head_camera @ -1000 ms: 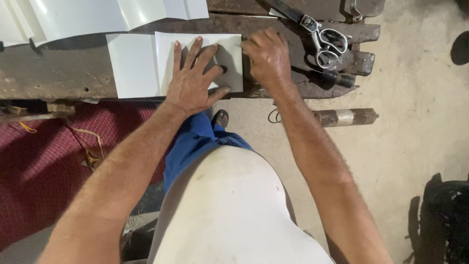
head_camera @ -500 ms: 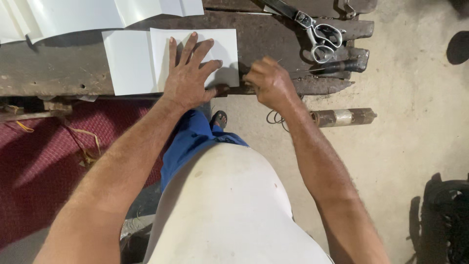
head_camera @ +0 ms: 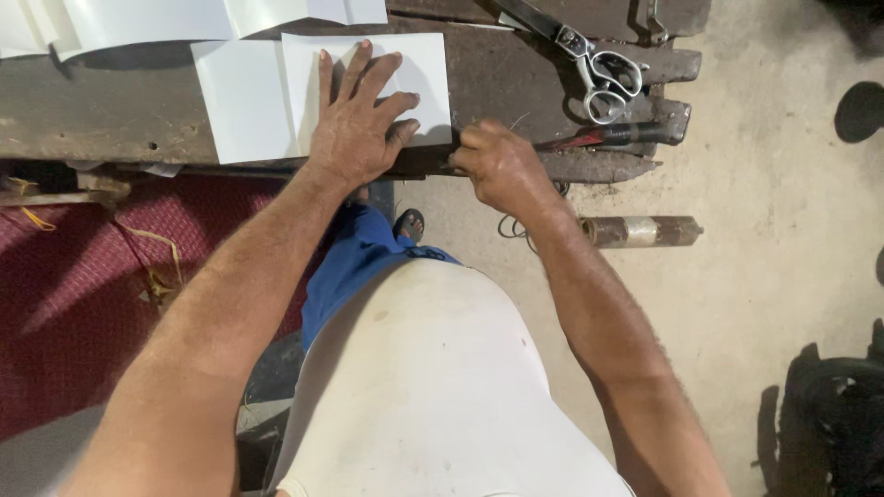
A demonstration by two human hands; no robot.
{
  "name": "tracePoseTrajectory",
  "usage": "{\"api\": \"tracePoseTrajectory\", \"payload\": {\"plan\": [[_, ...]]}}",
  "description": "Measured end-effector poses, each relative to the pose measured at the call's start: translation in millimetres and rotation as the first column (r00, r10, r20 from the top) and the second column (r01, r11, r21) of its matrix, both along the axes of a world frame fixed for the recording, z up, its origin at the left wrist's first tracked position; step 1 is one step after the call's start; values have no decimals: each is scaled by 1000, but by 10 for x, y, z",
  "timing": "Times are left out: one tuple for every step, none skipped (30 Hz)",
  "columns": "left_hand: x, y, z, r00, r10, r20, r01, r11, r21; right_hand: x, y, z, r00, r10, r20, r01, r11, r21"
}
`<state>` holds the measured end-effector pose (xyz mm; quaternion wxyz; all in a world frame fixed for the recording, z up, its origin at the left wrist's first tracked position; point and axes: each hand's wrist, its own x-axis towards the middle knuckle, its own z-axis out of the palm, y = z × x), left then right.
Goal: The person folds and creases white plastic sheets on a wooden workbench, aligning edges and pressing folds flat by hand. They pick up and reposition sheets one at a time, and occasionally use scissors to trim a sheet edge.
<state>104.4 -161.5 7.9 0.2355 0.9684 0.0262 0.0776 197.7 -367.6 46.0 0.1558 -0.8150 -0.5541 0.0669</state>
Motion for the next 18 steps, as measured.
{"api": "tracePoseTrajectory", "payload": {"plan": [[2, 6, 33, 1000, -8, -1, 8, 1000, 3, 59, 21, 18, 999, -39, -4, 39, 999, -14], [-1, 41, 74, 1000, -12, -3, 12, 1000, 12, 152, 82, 30, 997, -75, -10, 75, 997, -22], [-5, 90, 122, 997, -56, -49, 58, 997, 45, 235, 152, 36, 994, -107, -25, 107, 994, -31], [-6, 137, 165, 989, -101, -104, 109, 992, 71, 348, 222, 41, 990, -140, -29, 142, 987, 75], [-11, 188, 212, 976, -148, -162, 164, 982, 90, 453, 274, 44, 984, -176, -40, 181, 967, 179], [-23, 244, 277, 963, -185, -195, 199, 978, 54, 522, 312, 41, 971, -240, -2, 237, 956, 171], [-36, 304, 320, 950, -223, -217, 234, 972, 22, 586, 348, 107, 951, -304, 45, 293, 941, 171], [-37, 373, 349, 937, -262, -232, 268, 963, -6, 648, 330, 124, 939, -340, 42, 331, 932, 149], [-45, 425, 385, 940, -244, -238, 254, 967, 11, 685, 256, 114, 927, -374, 35, 367, 922, 119], [-81, 460, 405, 942, -224, -248, 237, 971, 22, 709, 140, 76, 915, -403, 27, 400, 913, 81], [-112, 489, 423, 945, -202, -259, 217, 976, 32, 712, -31, 83, 915, -399, 60, 394, 916, 78], [-157, 511, 434, 944, -192, -267, 217, 974, 65, 670, -235, 81, 913, -399, 89, 394, 917, 71], [-189, 511, 437, 944, -191, -270, 224, 970, 95, 619, -443, 63, 890, -437, 131, 435, 899, 44], [-199, 519, 438, 944, -189, -270, 230, 965, 126, 572, -637, 35, 864, -472, 175, 476, 879, 20], [-218, 520, 436, 930, -190, -316, 244, 959, 141, 479, -815, -26, 852, -496, 167, 502, 865, 9], [-211, 501, 429, 913, -193, -359, 262, 953, 153, 380, -984, -98, 837, -523, 162, 530, 848, -5], [-167, 501, 424, 898, -196, -395, 283, 943, 175, 320, -1098, -187, 820, -549, 161, 558, 830, -10], [-118, 528, 430, 886, -201, -418, 297, 938, 177, 257, -1177, -288, 802, -577, 154, 585, 811, -10]]}}
